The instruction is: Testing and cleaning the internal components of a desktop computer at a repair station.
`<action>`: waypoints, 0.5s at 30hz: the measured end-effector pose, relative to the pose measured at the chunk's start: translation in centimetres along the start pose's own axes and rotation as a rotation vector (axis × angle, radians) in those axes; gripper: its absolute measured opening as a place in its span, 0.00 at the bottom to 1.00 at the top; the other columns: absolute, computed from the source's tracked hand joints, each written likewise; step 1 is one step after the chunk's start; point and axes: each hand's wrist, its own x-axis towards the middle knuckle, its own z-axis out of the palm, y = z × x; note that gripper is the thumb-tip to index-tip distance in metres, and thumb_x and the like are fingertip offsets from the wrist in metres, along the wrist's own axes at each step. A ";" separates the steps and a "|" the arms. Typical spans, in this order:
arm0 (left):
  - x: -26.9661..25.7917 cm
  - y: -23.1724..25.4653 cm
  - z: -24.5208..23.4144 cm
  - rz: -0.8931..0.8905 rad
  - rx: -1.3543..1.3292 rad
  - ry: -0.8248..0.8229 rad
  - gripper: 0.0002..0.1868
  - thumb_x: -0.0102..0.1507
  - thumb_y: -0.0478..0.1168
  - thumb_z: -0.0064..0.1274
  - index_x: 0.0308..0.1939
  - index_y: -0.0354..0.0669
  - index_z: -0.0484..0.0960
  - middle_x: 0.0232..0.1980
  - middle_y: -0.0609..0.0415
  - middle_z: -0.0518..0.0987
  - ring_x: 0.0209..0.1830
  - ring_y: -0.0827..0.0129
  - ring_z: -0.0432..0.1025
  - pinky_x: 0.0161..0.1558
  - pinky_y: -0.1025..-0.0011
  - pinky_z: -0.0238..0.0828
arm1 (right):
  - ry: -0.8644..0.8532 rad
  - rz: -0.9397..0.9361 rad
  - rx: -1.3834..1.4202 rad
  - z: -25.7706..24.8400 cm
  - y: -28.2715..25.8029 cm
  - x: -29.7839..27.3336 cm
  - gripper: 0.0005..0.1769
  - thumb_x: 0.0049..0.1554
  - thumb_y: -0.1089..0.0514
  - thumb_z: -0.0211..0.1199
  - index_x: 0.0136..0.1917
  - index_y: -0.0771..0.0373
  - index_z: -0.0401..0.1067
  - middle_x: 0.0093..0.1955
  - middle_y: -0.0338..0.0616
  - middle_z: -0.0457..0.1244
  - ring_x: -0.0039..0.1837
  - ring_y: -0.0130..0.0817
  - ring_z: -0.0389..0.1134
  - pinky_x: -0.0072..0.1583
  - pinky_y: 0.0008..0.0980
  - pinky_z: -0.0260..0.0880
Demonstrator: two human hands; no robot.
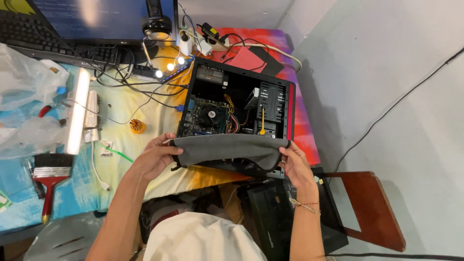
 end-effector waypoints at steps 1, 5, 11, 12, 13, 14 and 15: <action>-0.4 -0.1 0.4 0.004 -0.003 0.006 0.23 0.51 0.21 0.64 0.45 0.44 0.74 0.31 0.61 0.74 0.29 0.72 0.74 0.35 0.74 0.75 | -0.007 0.002 -0.002 -0.5 0.3 0.2 0.13 0.59 0.63 0.59 0.57 0.56 0.74 0.44 0.40 0.71 0.40 0.27 0.71 0.45 0.30 0.76; -1.8 -0.7 3.0 0.017 0.055 0.028 0.17 0.55 0.28 0.63 0.41 0.47 0.74 0.32 0.65 0.71 0.30 0.76 0.70 0.34 0.75 0.74 | -0.083 -0.022 -0.038 -3.0 2.1 0.9 0.17 0.58 0.64 0.59 0.61 0.58 0.74 0.47 0.46 0.72 0.41 0.33 0.73 0.44 0.35 0.77; -4.1 -3.4 11.0 0.002 -0.010 -0.083 0.15 0.56 0.28 0.65 0.38 0.45 0.75 0.33 0.61 0.70 0.32 0.70 0.73 0.34 0.71 0.78 | -0.148 0.051 -0.033 1.6 3.3 -0.9 0.20 0.57 0.57 0.63 0.63 0.55 0.73 0.50 0.48 0.70 0.47 0.39 0.74 0.47 0.39 0.77; -4.1 -4.2 12.4 -0.002 -0.040 -0.135 0.15 0.56 0.27 0.65 0.39 0.43 0.75 0.35 0.58 0.72 0.34 0.67 0.75 0.38 0.69 0.80 | -0.211 0.069 -0.045 2.7 3.4 -1.2 0.22 0.56 0.55 0.65 0.64 0.56 0.73 0.51 0.50 0.69 0.48 0.42 0.74 0.48 0.42 0.78; -3.7 -5.1 13.3 -0.007 -0.041 -0.133 0.15 0.56 0.27 0.65 0.39 0.43 0.75 0.35 0.58 0.72 0.34 0.67 0.75 0.38 0.69 0.80 | -0.209 0.073 -0.044 2.7 5.0 -0.8 0.22 0.56 0.55 0.65 0.64 0.56 0.73 0.51 0.50 0.69 0.48 0.42 0.74 0.48 0.42 0.78; -3.4 -6.1 14.2 -0.002 -0.062 -0.208 0.13 0.59 0.30 0.64 0.43 0.42 0.76 0.40 0.56 0.76 0.41 0.66 0.78 0.44 0.70 0.79 | -0.242 0.048 -0.015 2.6 6.6 -0.3 0.21 0.54 0.54 0.67 0.61 0.56 0.73 0.53 0.47 0.69 0.52 0.39 0.73 0.49 0.40 0.78; -2.9 -6.8 15.0 0.002 -0.079 -0.286 0.13 0.61 0.33 0.63 0.47 0.41 0.77 0.45 0.53 0.80 0.48 0.65 0.80 0.50 0.72 0.79 | -0.274 0.020 0.018 2.8 8.2 0.2 0.20 0.52 0.54 0.68 0.59 0.55 0.74 0.55 0.44 0.69 0.55 0.36 0.72 0.50 0.37 0.78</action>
